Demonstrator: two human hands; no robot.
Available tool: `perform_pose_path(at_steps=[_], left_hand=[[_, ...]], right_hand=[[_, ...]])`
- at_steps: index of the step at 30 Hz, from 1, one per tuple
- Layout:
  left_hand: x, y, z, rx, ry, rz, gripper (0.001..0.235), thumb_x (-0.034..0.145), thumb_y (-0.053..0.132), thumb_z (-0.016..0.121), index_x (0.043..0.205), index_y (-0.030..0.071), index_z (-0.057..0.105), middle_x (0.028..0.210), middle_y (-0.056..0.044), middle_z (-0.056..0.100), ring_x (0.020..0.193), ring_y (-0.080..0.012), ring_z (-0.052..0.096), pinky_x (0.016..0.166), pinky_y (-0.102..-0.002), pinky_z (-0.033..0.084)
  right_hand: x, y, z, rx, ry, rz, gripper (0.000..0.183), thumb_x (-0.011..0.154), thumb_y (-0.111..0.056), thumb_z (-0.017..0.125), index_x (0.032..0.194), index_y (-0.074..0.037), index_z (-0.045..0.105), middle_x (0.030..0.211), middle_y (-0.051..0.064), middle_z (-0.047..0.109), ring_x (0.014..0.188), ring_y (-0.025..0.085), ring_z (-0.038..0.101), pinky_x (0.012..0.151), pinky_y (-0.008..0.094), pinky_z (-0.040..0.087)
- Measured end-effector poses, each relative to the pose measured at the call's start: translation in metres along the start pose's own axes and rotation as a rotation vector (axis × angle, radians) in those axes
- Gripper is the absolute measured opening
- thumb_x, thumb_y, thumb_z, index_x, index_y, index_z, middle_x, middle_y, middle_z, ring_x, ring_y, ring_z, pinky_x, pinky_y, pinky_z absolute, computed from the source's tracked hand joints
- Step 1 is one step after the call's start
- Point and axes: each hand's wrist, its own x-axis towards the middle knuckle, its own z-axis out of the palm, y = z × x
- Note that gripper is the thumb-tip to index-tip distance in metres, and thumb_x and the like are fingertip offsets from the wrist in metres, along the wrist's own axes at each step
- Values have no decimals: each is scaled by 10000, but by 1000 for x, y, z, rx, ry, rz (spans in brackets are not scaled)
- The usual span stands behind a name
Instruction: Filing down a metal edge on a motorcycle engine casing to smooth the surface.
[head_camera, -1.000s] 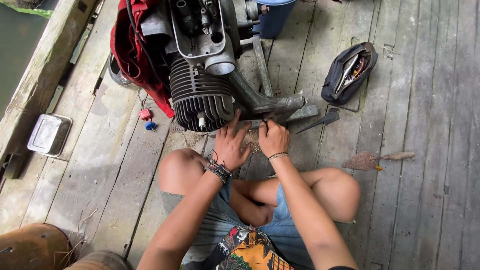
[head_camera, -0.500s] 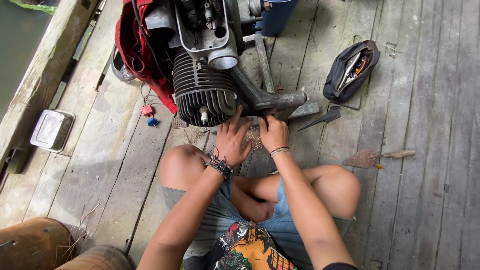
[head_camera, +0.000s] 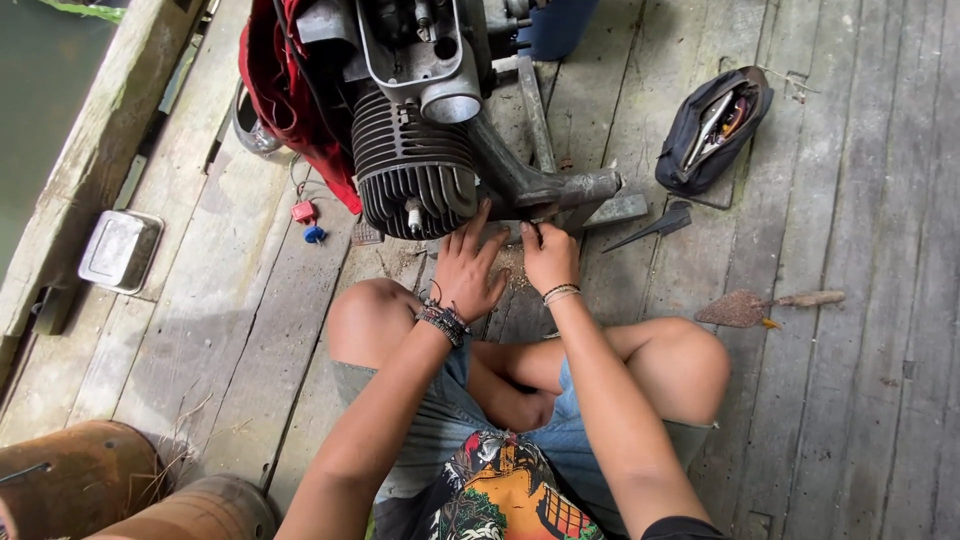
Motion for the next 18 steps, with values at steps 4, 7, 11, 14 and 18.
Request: perform_pose_path(at_steps=[4, 7, 11, 14, 18], left_hand=[[-2, -1, 0, -1, 2, 1, 606, 763, 325, 758, 1333, 201, 593, 1606, -141, 332, 1322, -323, 474, 1071, -464, 370], [-3, -3, -3, 7, -27, 3, 603, 772, 339, 739, 1339, 208, 581, 1596, -129, 338, 1298, -305, 480, 1048, -450, 376], [-4, -4, 0, 19, -30, 11, 612, 770, 349, 737, 1344, 209, 577, 1594, -128, 339, 1283, -300, 486, 1044, -448, 381], [-3, -5, 0, 25, -22, 13, 608, 768, 358, 737, 1336, 210, 583, 1588, -126, 348, 1275, -297, 492, 1044, -451, 383], [-1, -5, -2, 20, -5, 22, 620, 761, 361, 740, 1343, 216, 581, 1572, -127, 365, 1273, -296, 489, 1054, -455, 366]], right_hand=[[4, 8, 1, 25, -69, 24, 393, 1001, -415, 597, 849, -81, 738, 693, 143, 724, 797, 402, 733, 588, 484, 528], [8, 13, 3, 20, -148, 46, 401, 1005, -428, 585, 884, -83, 750, 783, 195, 726, 935, 430, 708, 675, 527, 515], [14, 28, 8, 42, -160, 24, 419, 1013, -429, 579, 859, -75, 742, 756, 178, 727, 906, 403, 718, 679, 501, 525], [15, 31, 8, 49, -173, 4, 420, 1026, -420, 575, 866, -72, 746, 758, 169, 733, 892, 380, 727, 679, 482, 534], [-3, 5, -22, -142, -74, -68, 382, 1007, -424, 587, 877, -90, 721, 753, 186, 713, 883, 421, 714, 689, 536, 540]])
